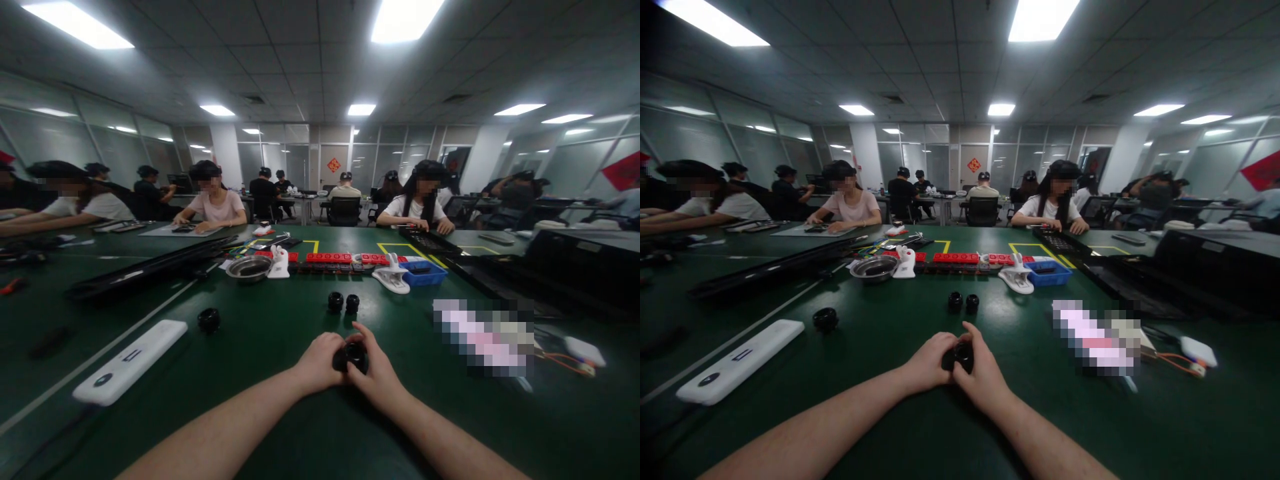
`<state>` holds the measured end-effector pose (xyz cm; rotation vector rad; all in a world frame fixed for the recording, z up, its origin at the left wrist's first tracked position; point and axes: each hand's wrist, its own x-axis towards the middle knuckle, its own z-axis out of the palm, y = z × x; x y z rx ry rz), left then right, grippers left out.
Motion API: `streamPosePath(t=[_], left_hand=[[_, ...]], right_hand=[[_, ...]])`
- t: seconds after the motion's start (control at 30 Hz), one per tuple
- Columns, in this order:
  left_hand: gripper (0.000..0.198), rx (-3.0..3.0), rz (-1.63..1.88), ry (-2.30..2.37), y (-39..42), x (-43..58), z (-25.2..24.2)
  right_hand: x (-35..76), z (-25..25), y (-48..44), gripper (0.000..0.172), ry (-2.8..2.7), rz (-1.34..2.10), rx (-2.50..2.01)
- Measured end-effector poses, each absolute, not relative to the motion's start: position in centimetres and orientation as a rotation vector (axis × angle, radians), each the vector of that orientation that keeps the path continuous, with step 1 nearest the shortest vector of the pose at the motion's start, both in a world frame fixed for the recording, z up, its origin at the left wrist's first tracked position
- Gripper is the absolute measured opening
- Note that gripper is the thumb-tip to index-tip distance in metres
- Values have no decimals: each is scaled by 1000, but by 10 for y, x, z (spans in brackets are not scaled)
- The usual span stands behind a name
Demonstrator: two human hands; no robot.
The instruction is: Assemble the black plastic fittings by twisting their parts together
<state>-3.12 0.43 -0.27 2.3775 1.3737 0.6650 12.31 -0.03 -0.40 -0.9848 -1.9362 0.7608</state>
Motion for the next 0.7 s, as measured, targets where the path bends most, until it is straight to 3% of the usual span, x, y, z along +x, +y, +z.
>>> streamPosePath(t=[0.37, 0.57, 0.7], left_hand=[[33, 2393, 657, 1386, 5, -32, -4], [32, 2366, 636, 1386, 4, -32, -2], [34, 2376, 656, 1375, 5, -32, -3]], right_hand=[[123, -11, 6, 77, -1894, 639, -1176], [123, -5, 2, 69, -1917, 716, -1097], [127, -3, -1, 72, -1989, 737, -951]])
